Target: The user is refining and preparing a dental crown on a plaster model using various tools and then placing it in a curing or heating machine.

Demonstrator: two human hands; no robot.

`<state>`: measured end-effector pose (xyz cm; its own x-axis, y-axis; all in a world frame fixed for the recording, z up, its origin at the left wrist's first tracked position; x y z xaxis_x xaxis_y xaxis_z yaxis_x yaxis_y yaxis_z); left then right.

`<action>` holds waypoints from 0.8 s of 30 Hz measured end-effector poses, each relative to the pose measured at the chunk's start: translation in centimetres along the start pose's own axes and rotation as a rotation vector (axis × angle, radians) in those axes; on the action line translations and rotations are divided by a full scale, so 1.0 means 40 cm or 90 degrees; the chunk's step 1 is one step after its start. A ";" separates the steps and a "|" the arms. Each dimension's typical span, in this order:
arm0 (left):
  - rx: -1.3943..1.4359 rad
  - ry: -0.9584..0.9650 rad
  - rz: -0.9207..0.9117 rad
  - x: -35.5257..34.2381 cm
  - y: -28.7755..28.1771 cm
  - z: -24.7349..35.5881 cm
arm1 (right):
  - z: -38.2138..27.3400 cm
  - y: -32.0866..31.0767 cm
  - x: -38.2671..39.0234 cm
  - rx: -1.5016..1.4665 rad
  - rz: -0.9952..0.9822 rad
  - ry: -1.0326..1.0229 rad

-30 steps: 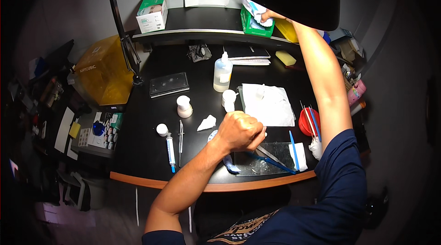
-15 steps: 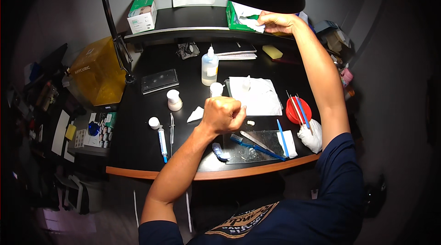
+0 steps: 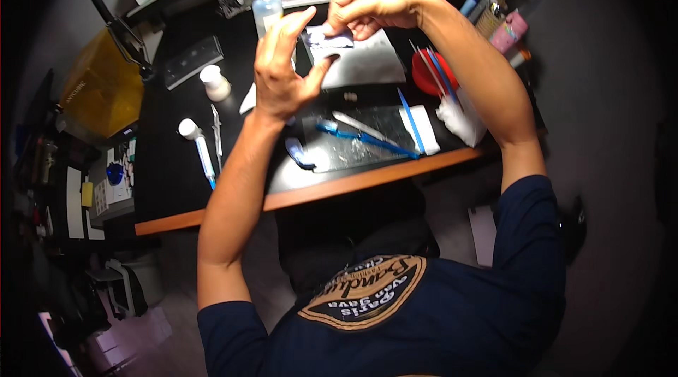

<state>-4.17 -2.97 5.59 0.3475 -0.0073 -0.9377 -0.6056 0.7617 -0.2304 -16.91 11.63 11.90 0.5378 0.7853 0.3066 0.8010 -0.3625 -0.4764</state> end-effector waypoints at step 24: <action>0.280 -0.399 0.145 0.054 -0.017 -0.149 | 0.180 0.274 0.182 0.436 0.124 -0.071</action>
<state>-7.24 -7.37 2.17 0.6662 0.4457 -0.5979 -0.4175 0.8872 0.1963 -6.10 17.00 2.97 0.5949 0.7982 0.0953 0.3290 -0.1336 -0.9348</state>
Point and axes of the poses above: each hand's wrist, its own x-axis away from the middle knuckle, its own y-axis out of the palm, z = x × y, the point moved 5 cm from there along -x, towards the middle knuckle, and after that the axes turned 2 degrees about x, right-handed, at the moved point
